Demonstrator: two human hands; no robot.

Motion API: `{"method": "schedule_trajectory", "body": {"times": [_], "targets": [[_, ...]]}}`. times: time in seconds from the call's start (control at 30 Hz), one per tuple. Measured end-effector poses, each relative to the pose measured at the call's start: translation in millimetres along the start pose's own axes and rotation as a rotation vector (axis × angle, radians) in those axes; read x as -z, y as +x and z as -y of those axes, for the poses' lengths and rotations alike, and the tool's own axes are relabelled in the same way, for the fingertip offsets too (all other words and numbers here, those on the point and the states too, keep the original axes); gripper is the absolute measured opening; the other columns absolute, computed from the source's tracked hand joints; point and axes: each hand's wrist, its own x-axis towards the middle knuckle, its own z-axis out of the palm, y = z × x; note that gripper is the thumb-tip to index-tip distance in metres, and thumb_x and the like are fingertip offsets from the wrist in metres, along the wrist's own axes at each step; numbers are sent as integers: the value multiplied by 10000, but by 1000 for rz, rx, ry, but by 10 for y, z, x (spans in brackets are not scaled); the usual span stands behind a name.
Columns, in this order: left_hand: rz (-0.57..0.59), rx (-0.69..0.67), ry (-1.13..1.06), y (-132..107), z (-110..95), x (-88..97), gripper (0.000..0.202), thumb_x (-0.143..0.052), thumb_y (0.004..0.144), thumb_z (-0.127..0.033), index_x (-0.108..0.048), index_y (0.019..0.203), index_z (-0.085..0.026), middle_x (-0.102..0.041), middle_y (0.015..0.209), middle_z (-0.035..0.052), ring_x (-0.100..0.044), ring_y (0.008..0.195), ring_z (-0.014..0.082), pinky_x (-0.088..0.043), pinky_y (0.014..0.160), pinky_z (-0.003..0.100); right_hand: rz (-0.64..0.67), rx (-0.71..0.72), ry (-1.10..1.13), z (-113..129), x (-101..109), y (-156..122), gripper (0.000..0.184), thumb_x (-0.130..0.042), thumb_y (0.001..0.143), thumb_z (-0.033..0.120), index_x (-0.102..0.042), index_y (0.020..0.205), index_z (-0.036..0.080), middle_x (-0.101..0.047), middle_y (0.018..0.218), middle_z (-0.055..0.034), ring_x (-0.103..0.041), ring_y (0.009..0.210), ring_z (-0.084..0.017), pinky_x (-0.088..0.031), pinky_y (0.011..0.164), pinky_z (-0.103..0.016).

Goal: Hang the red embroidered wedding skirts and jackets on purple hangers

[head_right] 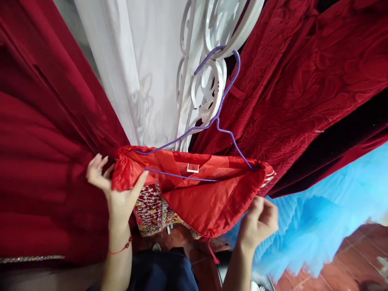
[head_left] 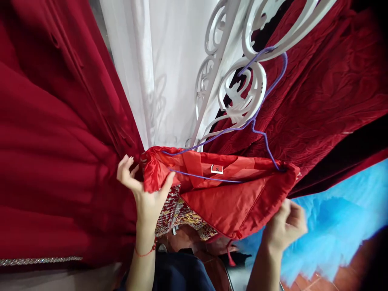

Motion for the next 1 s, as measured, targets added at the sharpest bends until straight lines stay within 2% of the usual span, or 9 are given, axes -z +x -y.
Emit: {"method": "schedule_trajectory", "body": {"times": [0.03,0.1,0.2,0.27,0.43,0.6,0.77,0.9,1.0], "targets": [[8,49,-25,4,28,-67,903,-828,723,-418,-334,1447,-197,-369,1471,193,-436,1356,311,-465,1064,442,-59,68,4,16,1,104,372,-567,913,529,-655,968,172,-631,886,-41,-633,826,-221,-535,781,-415],[13,125,-93,27,62,-201,682,-729,844,-382,-415,1420,-196,-477,1431,173,-493,1333,273,-437,1102,412,-97,219,-44,105,-29,274,495,-530,887,587,-633,1120,163,-625,1047,-105,-629,952,-279,-514,844,-468],[-20,144,-113,120,86,-349,486,-672,898,-375,-545,1331,-193,-617,1326,134,-585,1246,243,-434,1102,387,21,355,-244,301,-111,419,831,-535,837,662,-462,1402,57,-493,1345,-237,-495,1263,-364,-391,1062,-549],[-49,135,-85,203,113,-390,417,-671,898,-387,-607,1256,-182,-675,1247,121,-634,1173,240,-465,1059,378,100,339,-330,410,-158,466,901,-537,810,702,-437,1411,38,-480,1350,-252,-427,1324,-386,-319,1121,-561],[-59,68,16,319,199,-328,255,-630,922,-348,-691,1103,-178,-751,1067,98,-712,990,216,-524,922,321,137,237,-399,541,-191,488,661,-517,794,682,-551,1176,144,-534,1110,-171,-484,1178,-390,-370,1052,-571],[-117,29,48,333,133,-232,257,-652,915,-386,-718,1039,-171,-770,1036,103,-726,964,206,-522,888,277,202,192,-452,620,-140,431,798,-607,706,694,-478,1241,115,-486,1179,-227,-427,1232,-433,-365,1055,-586],[-84,146,253,374,82,-131,298,-636,909,-466,-746,967,-195,-780,854,83,-720,751,207,-476,698,256,253,191,-633,673,-93,449,639,-494,762,514,-511,1249,101,-557,1109,-231,-559,1034,-417,-448,911,-551],[-133,170,265,401,82,-38,289,-635,890,-440,-740,942,-175,-726,722,58,-649,643,178,-425,655,250,236,247,-699,601,-64,566,465,-404,803,423,-612,1107,140,-589,868,-137,-575,775,-322,-439,743,-438],[-136,242,47,445,112,2,262,-626,874,-411,-704,814,-169,-604,603,-7,-528,557,126,-392,608,231,181,286,-639,487,-17,703,294,-382,803,354,-620,847,186,-473,618,-34,-466,583,-227,-371,658,-381]]}}
